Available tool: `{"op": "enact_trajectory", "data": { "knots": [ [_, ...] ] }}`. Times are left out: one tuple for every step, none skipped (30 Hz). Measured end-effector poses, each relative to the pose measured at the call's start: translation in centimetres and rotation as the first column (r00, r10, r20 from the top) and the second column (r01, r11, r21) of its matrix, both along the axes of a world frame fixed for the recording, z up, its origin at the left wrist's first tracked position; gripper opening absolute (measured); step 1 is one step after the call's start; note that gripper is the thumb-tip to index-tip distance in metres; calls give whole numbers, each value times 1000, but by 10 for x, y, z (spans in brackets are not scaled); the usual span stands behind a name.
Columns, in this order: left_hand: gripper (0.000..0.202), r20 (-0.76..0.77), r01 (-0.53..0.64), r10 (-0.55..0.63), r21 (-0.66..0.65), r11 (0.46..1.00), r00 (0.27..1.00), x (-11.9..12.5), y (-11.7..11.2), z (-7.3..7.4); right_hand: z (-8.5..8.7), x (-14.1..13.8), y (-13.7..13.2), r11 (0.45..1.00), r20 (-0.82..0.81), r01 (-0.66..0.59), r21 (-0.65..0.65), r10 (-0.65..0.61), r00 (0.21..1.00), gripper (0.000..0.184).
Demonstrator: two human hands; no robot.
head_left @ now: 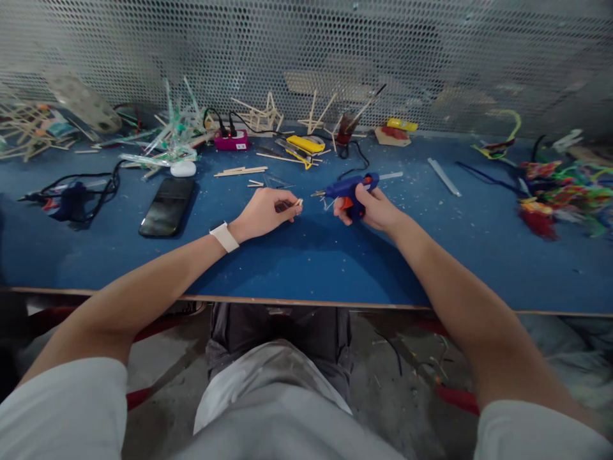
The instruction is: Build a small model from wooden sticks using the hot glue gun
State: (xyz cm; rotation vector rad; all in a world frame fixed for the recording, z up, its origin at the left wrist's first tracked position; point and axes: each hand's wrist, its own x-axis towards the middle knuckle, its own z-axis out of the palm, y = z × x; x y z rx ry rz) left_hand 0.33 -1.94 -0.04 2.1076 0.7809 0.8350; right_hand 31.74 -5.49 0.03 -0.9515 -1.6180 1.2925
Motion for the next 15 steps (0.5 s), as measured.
{"op": "enact_trajectory", "data": {
  "knots": [
    [30,0,3,-3,-1,1000,1000,0,0,0,1,1,0,1000,-16,16,-3,-16,1000,78],
    [31,0,8,-8,0,1000,1000,0,0,1,3,1,0,999,-25,35,-1,-35,999,80],
    [32,3,13,-13,-1,1000,1000,-1,0,1,4,2,1,998,-31,60,7,-60,998,83],
    [32,8,17,-17,-1,1000,1000,-1,0,1,6,4,2,996,-33,90,18,-89,995,86],
    [32,13,19,-19,-3,1000,1000,-1,0,1,8,5,3,992,-32,122,29,-121,992,87],
    [31,16,21,-21,-5,1000,1000,-1,1,1,10,7,5,987,-31,156,42,-154,988,88],
    [29,17,20,-20,-7,1000,1000,-1,1,0,11,10,7,979,-31,195,60,-193,981,88],
    [27,14,19,-19,-7,1000,1000,0,1,0,12,14,9,967,-25,239,85,-238,971,87],
    [25,6,17,-17,-3,1000,1000,0,1,0,12,19,12,950,-4,288,118,-289,957,85],
    [23,-7,15,-15,7,1000,1000,0,1,-1,12,24,16,925,31,346,160,-355,934,82],
    [21,-23,14,-14,24,1000,1000,0,1,-1,10,31,20,893,93,399,209,-424,901,78],
    [20,-39,13,-11,48,999,999,1,1,-1,7,38,24,857,171,447,257,-496,851,74],
    [19,-53,13,-9,75,997,999,1,2,-2,4,46,28,818,239,491,300,-562,792,72],
    [19,-65,17,-10,100,995,998,2,2,-2,0,54,32,791,293,520,322,-605,740,72],
    [20,-71,23,-15,119,993,997,2,3,-3,-5,61,35,778,328,541,318,-626,708,72]
  ]
}}
